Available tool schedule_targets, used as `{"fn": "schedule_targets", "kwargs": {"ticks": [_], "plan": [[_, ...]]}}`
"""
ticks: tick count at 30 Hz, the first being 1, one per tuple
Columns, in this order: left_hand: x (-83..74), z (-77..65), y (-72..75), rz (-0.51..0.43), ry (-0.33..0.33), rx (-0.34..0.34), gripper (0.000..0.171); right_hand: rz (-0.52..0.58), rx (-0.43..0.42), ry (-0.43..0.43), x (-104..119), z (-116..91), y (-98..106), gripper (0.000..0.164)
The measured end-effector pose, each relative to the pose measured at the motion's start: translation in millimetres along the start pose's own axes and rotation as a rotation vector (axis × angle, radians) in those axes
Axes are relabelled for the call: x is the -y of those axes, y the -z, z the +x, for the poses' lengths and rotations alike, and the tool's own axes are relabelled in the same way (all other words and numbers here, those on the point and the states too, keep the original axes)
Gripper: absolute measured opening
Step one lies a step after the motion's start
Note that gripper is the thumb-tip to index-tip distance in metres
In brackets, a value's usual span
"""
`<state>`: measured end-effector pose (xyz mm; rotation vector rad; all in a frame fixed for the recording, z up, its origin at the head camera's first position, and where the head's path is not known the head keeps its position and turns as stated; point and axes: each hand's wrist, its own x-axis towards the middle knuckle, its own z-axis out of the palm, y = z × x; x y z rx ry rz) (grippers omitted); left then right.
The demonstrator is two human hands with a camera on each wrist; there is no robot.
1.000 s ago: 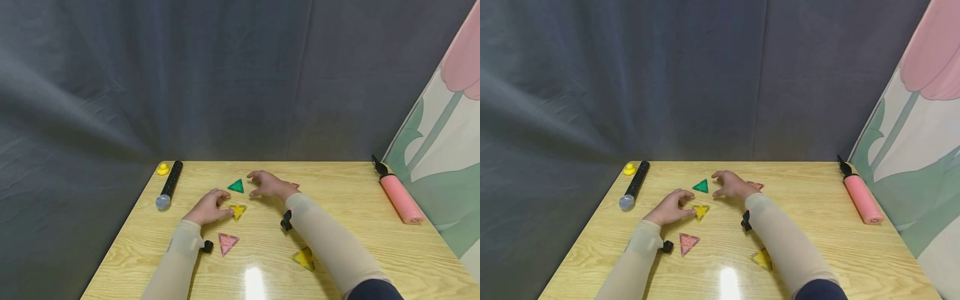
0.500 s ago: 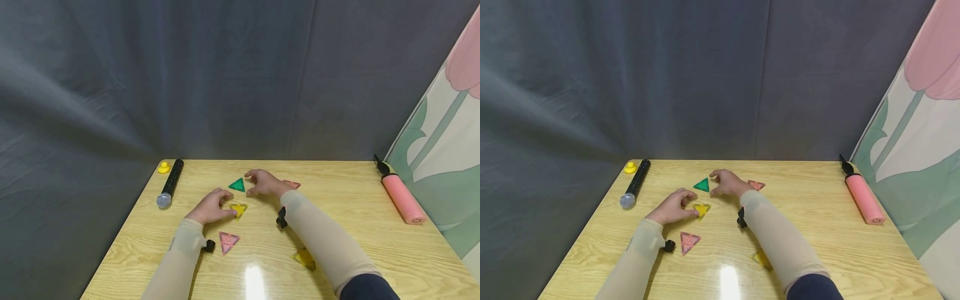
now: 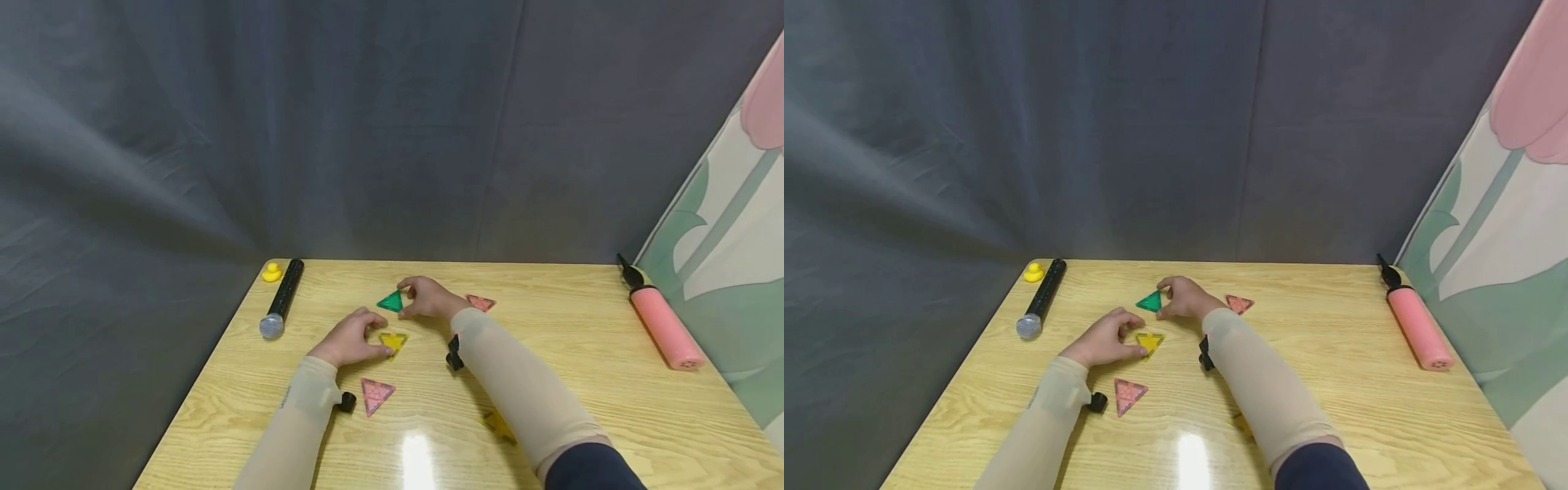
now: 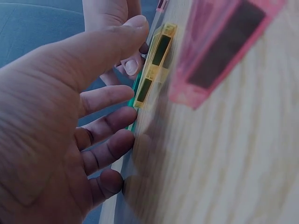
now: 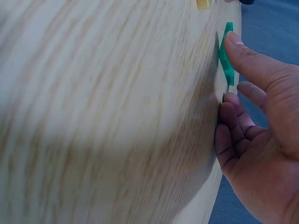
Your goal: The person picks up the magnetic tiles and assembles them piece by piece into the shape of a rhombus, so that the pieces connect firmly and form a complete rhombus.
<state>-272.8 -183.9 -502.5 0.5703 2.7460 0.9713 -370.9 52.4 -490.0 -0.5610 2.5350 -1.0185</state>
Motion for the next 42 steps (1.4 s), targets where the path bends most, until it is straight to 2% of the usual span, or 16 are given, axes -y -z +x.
{"fn": "schedule_targets", "kwargs": {"ticks": [9,19,28,42], "plan": [[-0.2,0.0,0.6,0.008,0.010,0.011,0.062,-0.065,0.002,0.006,0.0,4.3,-1.7,0.072],[-1.0,-0.5,-0.6,0.044,-0.009,0.004,0.059,-0.136,0.008,0.016,2.6,3.7,-1.8,0.069],[-3.6,-1.8,-0.6,0.042,-0.006,-0.001,0.050,-0.138,0.002,0.009,2.2,3.3,-1.6,0.067],[1.2,0.6,-3.8,0.061,0.002,-0.012,0.047,-0.101,-0.019,-0.001,-0.5,-1.2,3.4,0.065]]}}
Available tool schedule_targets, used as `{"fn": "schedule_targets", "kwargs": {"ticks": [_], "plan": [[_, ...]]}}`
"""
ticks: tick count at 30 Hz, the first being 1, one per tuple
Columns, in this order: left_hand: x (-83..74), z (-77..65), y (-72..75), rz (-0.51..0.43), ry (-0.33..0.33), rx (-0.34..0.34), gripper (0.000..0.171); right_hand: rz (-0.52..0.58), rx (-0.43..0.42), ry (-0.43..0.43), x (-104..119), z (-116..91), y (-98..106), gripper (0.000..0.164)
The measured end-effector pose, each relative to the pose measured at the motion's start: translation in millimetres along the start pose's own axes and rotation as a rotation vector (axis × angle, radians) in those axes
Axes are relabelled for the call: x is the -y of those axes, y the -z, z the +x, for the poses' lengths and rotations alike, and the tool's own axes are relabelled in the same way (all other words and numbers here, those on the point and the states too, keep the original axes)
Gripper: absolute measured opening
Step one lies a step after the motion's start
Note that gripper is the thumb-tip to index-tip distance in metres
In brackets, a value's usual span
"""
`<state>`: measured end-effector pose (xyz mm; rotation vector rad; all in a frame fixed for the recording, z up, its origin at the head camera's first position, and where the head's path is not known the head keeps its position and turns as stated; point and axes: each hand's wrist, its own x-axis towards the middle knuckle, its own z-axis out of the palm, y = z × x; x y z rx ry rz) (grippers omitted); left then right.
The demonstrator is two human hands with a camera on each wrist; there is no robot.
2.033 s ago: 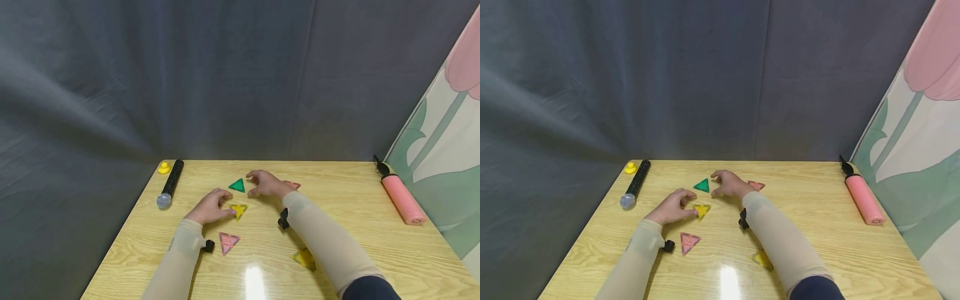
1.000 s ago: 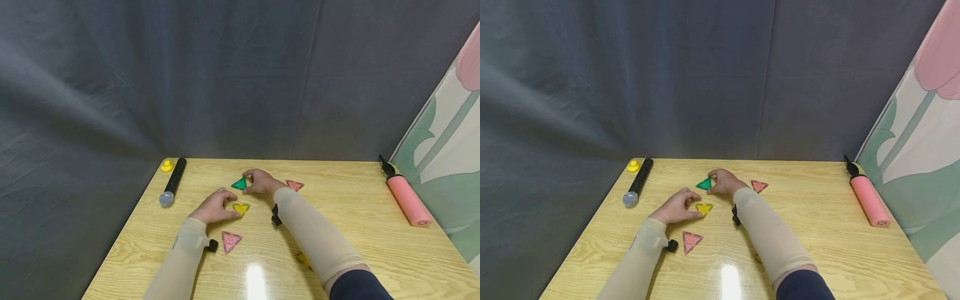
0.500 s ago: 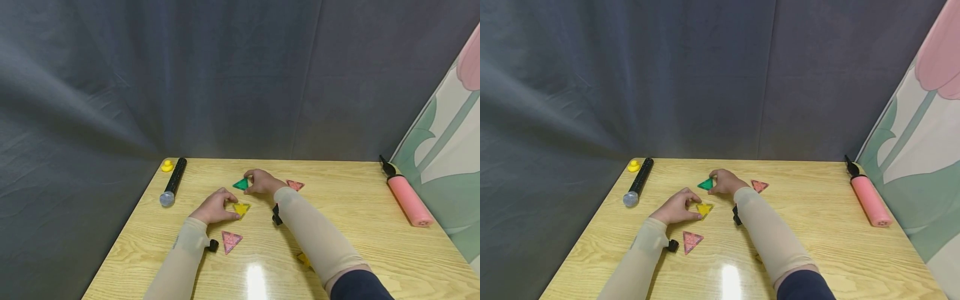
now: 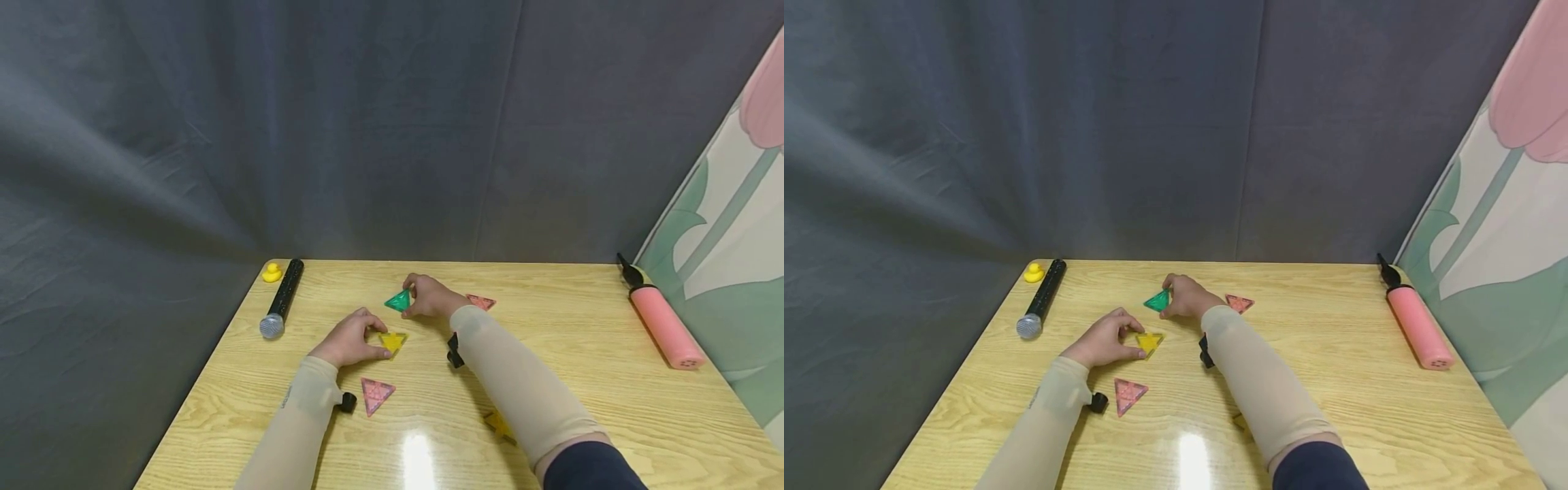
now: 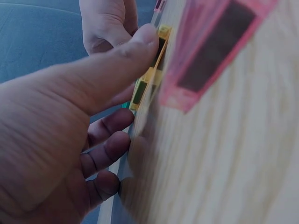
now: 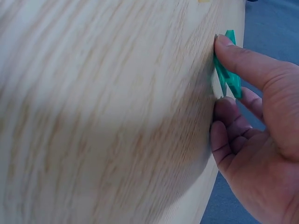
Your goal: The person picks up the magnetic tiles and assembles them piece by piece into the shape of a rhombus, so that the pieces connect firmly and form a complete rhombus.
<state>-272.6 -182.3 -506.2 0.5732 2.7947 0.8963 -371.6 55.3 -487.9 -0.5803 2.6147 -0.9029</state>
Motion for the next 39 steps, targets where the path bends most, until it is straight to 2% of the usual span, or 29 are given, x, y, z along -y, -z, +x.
{"fn": "schedule_targets", "kwargs": {"ticks": [7,17,22,31,39], "plan": [[-1.4,0.2,-0.8,-0.022,0.023,-0.019,0.040,0.046,-0.028,0.000,-0.7,-0.7,2.6,0.065],[-2.3,-0.2,-2.1,-0.029,0.009,-0.041,0.035,0.074,-0.041,0.010,-9.3,-1.4,5.3,0.064],[-3.4,-0.9,-3.1,-0.050,0.018,-0.048,0.032,0.074,-0.049,0.027,-13.3,-2.4,6.6,0.058],[-2.5,0.0,-3.4,-0.058,0.007,-0.046,0.033,0.053,-0.063,0.044,-15.2,-5.9,10.0,0.039],[-2.6,0.6,-4.6,-0.038,0.002,-0.039,0.033,0.047,-0.094,0.075,-15.6,-11.0,14.4,0.042]]}}
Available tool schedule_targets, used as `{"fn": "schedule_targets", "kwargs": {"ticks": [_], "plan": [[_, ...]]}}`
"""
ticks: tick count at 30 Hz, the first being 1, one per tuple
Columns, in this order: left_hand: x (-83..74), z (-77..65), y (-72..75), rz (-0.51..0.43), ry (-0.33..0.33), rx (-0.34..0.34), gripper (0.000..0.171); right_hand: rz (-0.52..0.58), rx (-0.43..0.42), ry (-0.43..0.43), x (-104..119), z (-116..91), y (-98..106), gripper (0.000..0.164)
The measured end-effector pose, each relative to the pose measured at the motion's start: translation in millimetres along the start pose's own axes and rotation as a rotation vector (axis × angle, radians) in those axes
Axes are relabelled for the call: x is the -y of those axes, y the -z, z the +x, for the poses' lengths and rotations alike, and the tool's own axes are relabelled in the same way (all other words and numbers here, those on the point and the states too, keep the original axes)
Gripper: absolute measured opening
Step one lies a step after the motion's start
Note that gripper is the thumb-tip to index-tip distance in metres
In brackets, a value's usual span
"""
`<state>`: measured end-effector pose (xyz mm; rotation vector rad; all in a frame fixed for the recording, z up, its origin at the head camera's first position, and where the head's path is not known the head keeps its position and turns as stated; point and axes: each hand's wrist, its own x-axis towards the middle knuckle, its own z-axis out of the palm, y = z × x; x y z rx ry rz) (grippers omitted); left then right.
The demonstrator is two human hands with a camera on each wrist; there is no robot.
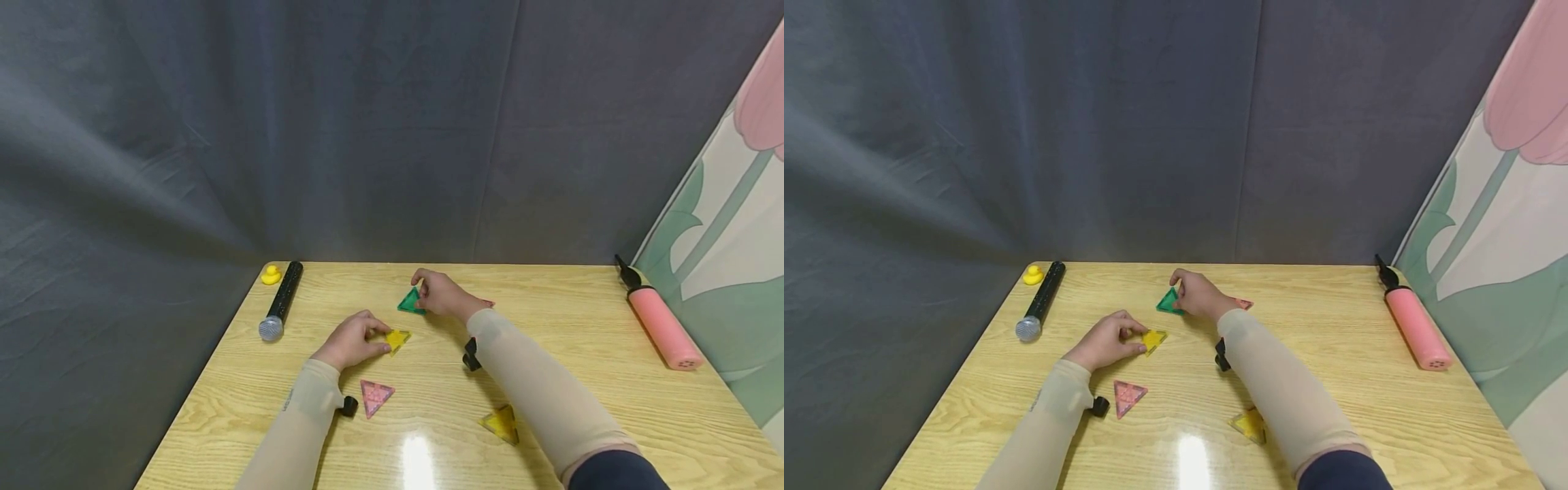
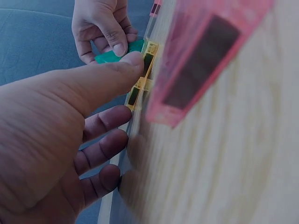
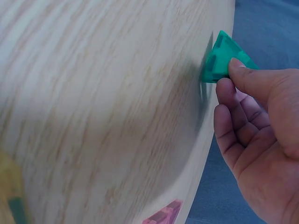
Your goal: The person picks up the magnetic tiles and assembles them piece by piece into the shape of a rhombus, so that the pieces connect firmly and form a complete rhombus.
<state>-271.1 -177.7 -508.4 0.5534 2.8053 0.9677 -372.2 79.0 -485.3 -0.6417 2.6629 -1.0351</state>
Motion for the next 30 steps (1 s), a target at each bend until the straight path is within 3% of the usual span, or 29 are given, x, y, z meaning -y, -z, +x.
{"fn": "schedule_targets", "kwargs": {"ticks": [11,30], "plan": [[-3.9,-2.2,0.2,0.035,0.003,0.002,0.043,0.023,0.011,0.022,3.8,-8.7,3.4,0.012],[-5.0,-1.7,0.3,0.037,0.005,-0.002,0.043,-0.023,0.017,0.088,12.6,-21.9,1.5,0.010]]}}
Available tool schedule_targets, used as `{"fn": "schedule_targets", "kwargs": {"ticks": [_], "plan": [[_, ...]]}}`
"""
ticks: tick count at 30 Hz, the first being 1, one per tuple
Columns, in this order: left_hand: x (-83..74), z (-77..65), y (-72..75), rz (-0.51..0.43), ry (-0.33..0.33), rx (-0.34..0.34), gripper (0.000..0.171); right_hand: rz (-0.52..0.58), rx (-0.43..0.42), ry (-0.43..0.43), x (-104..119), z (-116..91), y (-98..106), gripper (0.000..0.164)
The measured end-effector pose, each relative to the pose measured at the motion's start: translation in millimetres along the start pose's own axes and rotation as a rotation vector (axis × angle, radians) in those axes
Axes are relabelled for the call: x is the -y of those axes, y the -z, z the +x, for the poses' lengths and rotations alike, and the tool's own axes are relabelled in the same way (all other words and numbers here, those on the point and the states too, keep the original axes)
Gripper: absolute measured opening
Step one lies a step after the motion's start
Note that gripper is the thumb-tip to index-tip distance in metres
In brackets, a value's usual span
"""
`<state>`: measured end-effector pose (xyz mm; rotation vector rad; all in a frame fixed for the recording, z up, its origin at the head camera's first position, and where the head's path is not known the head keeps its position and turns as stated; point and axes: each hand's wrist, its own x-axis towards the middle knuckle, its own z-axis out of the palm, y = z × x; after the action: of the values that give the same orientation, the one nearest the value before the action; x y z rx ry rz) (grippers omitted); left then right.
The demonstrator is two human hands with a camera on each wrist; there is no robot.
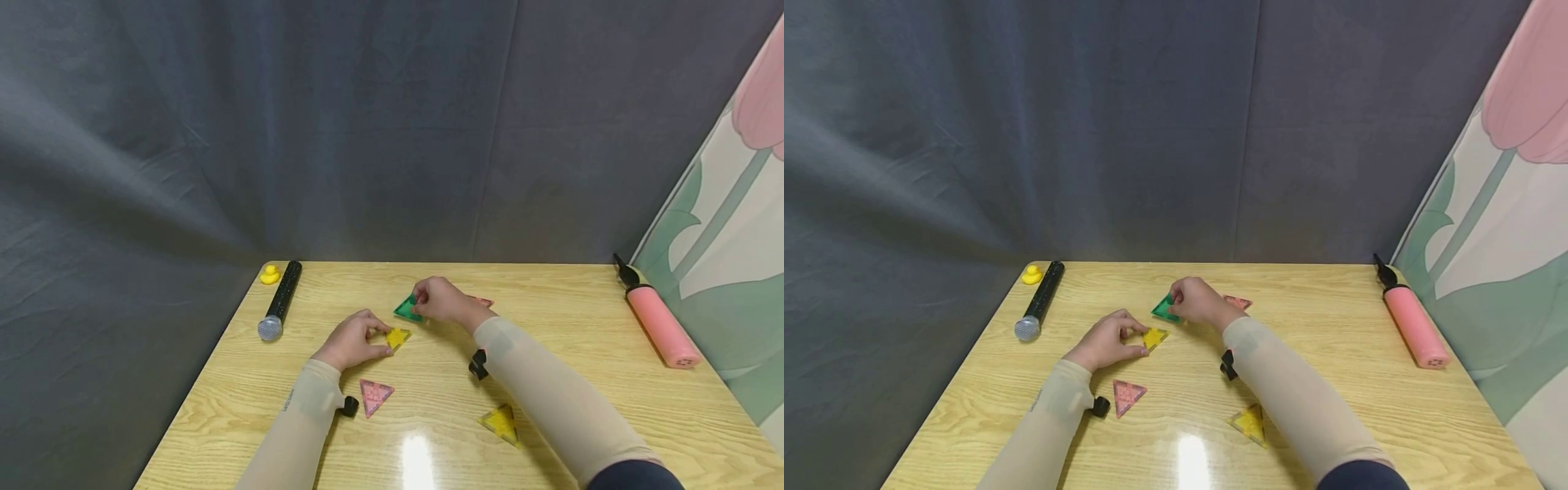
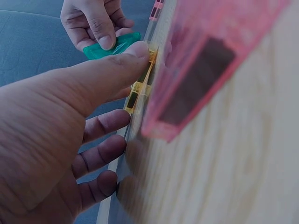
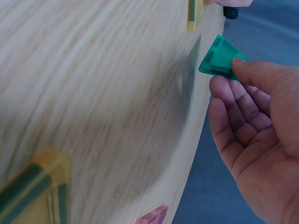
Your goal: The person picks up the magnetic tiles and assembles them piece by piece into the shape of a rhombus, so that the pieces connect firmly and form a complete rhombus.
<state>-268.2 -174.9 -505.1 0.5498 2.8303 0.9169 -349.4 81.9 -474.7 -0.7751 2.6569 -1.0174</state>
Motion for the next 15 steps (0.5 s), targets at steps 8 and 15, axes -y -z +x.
{"fn": "schedule_targets", "kwargs": {"ticks": [8,15], "plan": [[-0.5,-0.6,-0.4,-0.004,0.006,0.002,0.043,-0.001,0.008,0.009,3.9,-2.6,-4.8,0.010],[-0.9,-1.2,-1.0,-0.009,0.017,-0.002,0.042,0.005,0.017,-0.009,7.9,-5.4,-9.6,0.011]]}}
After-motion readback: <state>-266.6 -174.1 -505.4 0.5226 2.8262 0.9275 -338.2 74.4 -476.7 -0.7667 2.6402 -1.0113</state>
